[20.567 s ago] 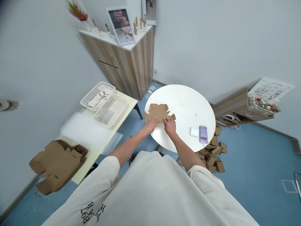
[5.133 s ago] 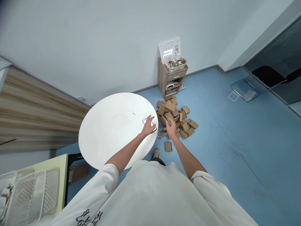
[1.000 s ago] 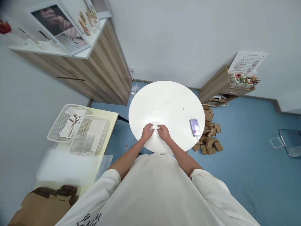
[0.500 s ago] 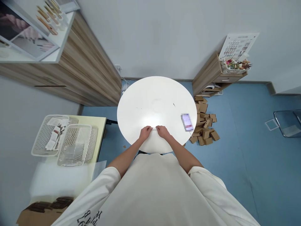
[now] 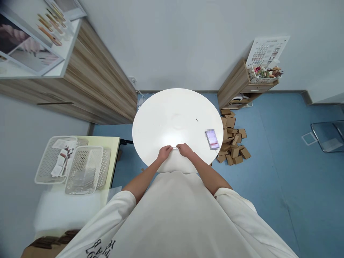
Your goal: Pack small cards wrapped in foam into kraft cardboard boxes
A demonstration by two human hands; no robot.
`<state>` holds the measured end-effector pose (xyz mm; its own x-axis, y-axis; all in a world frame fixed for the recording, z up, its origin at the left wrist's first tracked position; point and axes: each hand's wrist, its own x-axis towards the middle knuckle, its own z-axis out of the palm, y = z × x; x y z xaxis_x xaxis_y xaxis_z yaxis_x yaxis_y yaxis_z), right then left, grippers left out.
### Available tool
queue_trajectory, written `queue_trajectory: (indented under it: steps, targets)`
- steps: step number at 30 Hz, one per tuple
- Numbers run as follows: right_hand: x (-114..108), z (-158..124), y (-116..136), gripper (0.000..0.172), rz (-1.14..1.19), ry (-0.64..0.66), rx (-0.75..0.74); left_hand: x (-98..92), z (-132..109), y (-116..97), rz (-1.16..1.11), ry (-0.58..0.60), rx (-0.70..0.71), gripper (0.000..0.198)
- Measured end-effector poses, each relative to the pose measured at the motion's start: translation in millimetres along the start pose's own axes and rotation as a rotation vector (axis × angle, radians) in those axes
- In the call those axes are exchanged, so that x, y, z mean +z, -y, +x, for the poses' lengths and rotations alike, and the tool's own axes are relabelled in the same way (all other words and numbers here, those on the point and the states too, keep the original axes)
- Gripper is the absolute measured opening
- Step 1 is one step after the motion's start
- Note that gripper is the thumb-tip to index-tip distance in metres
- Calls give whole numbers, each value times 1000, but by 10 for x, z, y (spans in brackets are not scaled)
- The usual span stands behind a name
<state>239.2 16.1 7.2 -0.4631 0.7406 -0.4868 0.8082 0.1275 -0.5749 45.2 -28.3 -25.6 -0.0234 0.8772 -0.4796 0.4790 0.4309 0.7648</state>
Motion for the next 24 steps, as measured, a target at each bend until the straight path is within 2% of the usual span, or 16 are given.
queue_trajectory:
  steps: [6,10,13,17,20,22,24]
  targets:
    - [60,-74,48,36,-176,46,21,10,17,46,-93,27,-71,40]
    - [65,-4,-4,36,-125,-32,65,77,0,156,-168,73,-78,60]
    - [52,86,-71,40,18,-148,113,128,-28,239,-131,61,-80,70]
    - [118,96,-172,44,222,-297,247,144,-83,265,-34,14,-72,56]
    - [233,22,-221,33,302,-220,371,142,-123,245,-4,4,-95,42]
    - [308,-19,-221,24,346,-148,423,151,-134,226,5,30,-87,39]
    - [365,-32,-197,20,385,-138,437,169,-124,201,6,49,-61,40]
